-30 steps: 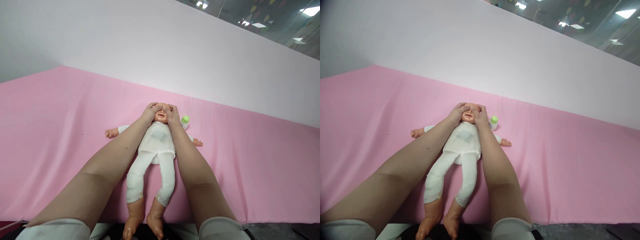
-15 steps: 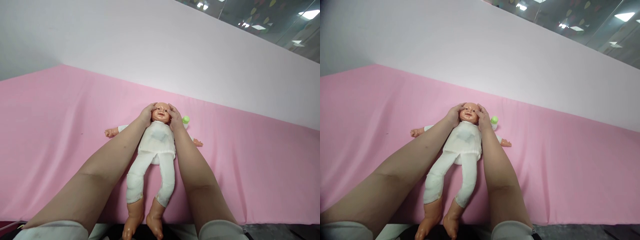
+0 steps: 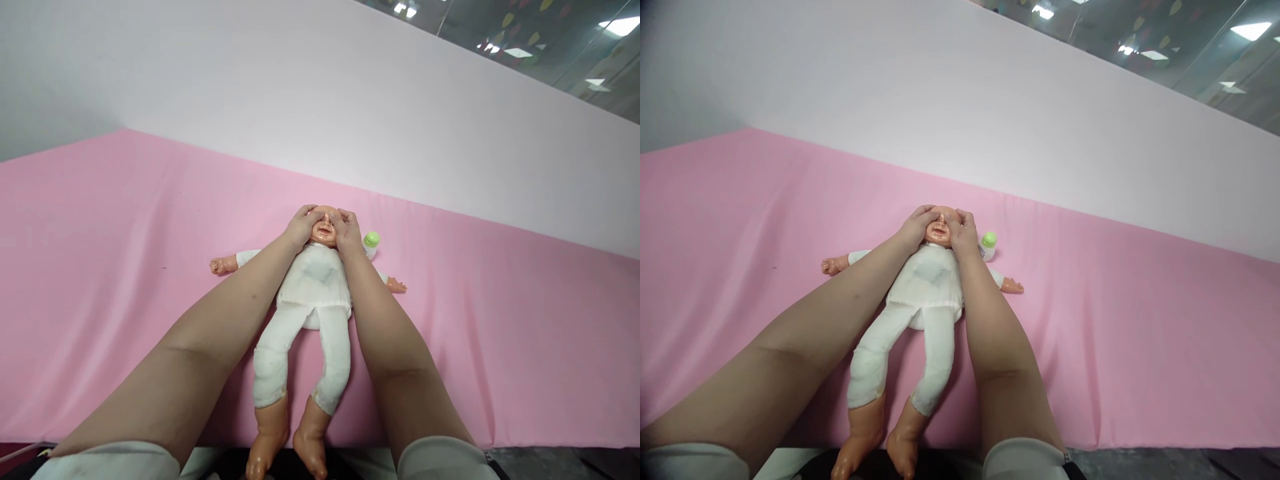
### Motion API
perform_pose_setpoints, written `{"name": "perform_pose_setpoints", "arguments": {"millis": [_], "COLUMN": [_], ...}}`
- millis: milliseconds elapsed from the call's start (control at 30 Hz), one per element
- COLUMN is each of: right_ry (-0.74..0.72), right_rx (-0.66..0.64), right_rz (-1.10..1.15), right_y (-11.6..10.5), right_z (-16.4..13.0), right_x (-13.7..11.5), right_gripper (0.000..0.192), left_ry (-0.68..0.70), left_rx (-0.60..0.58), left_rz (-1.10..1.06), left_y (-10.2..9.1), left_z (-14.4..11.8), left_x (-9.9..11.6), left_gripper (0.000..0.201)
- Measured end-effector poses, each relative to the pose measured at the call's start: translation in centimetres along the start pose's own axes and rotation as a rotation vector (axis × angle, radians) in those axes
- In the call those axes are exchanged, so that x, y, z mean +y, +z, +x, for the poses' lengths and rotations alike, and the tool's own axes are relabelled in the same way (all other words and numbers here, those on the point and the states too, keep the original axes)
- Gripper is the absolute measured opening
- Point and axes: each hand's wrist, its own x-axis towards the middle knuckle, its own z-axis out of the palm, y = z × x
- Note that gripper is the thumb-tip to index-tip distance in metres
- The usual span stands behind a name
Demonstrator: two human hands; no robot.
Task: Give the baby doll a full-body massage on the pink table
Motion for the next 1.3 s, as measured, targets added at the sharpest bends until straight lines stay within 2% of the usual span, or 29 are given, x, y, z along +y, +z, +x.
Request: {"name": "perform_pose_setpoints", "arguments": {"millis": [167, 367, 467, 633, 733, 867, 1067, 1300], "right_ry": [0.021, 0.081, 0.054, 0.01, -0.011, -0.07, -0.142, -0.179], "right_rx": [-0.022, -0.141, -0.139, -0.126, -0.093, -0.015, 0.02, 0.108], "right_rz": [0.128, 0.259, 0.267, 0.091, -0.017, -0.142, -0.27, -0.463], "right_y": [0.1, -0.6, -0.6, -0.3, -0.2, -0.2, -0.1, -0.4], "right_z": [0.0, 0.0, -0.3, -0.7, -0.6, -0.5, -1.2, -3.3], "right_x": [0.2, 0.2, 0.1, -0.3, -0.3, -0.3, -1.0, -1.9], "right_gripper": [0.047, 0.062, 0.065, 0.069, 0.063, 0.05, 0.042, 0.04], "left_ry": [-0.009, -0.089, -0.074, -0.055, -0.053, 0.002, 0.115, 0.332], "left_rx": [0.024, 0.01, -0.026, -0.048, -0.027, -0.015, 0.045, 0.196], "left_rz": [-0.023, -0.184, -0.17, -0.06, -0.002, 0.033, 0.15, 0.375], "left_y": [0.0, -0.4, -0.6, -0.6, -0.4, -0.2, -0.4, -0.8], "left_z": [0.1, -0.6, -0.8, -1.0, -0.9, -0.5, -0.3, -2.8], "left_x": [0.0, 0.4, 0.5, 0.7, 0.8, 0.3, -0.3, 0.7], "left_gripper": [0.04, 0.049, 0.054, 0.066, 0.066, 0.057, 0.048, 0.019]}}
